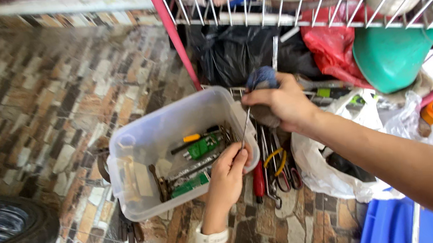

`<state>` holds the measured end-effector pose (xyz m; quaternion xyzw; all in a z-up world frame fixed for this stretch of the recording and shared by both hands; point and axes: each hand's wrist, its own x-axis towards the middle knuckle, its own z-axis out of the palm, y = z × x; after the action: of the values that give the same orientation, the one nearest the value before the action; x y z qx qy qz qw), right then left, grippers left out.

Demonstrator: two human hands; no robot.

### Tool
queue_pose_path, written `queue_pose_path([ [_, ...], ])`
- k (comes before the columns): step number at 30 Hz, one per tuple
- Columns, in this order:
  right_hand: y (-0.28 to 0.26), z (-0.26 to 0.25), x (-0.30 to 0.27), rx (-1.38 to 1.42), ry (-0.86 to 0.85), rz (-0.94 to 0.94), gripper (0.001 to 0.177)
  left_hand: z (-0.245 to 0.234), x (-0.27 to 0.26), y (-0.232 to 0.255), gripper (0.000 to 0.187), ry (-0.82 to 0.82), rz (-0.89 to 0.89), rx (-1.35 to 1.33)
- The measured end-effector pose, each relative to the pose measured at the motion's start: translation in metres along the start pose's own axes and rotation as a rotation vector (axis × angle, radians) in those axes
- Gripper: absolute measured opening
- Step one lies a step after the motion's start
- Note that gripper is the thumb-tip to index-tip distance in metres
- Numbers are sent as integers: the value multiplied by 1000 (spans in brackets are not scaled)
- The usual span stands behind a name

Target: The person wipes various tools inside a plastic bin using a blue cloth. They handle pliers, a wrench, and screwdrivers one by one, wiping each with the cloth and placing them back into the bin.

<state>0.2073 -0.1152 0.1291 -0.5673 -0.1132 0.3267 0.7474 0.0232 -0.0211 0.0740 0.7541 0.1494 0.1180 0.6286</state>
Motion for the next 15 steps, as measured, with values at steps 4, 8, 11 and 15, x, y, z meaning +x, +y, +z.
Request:
queue_pose_path([
  [4,-17,-5,10,110,21,-48,23,-28,28,15,26,-196,-86,299],
  [8,-15,-2,14,126,23,-2,21,-70,64,25,24,-392,-18,453],
  [11,2,2,11,133,-3,101,20,-117,56,24,24,-400,-165,601],
  [15,46,14,3,-20,-70,176,24,-176,23,20,25,-304,-130,795],
])
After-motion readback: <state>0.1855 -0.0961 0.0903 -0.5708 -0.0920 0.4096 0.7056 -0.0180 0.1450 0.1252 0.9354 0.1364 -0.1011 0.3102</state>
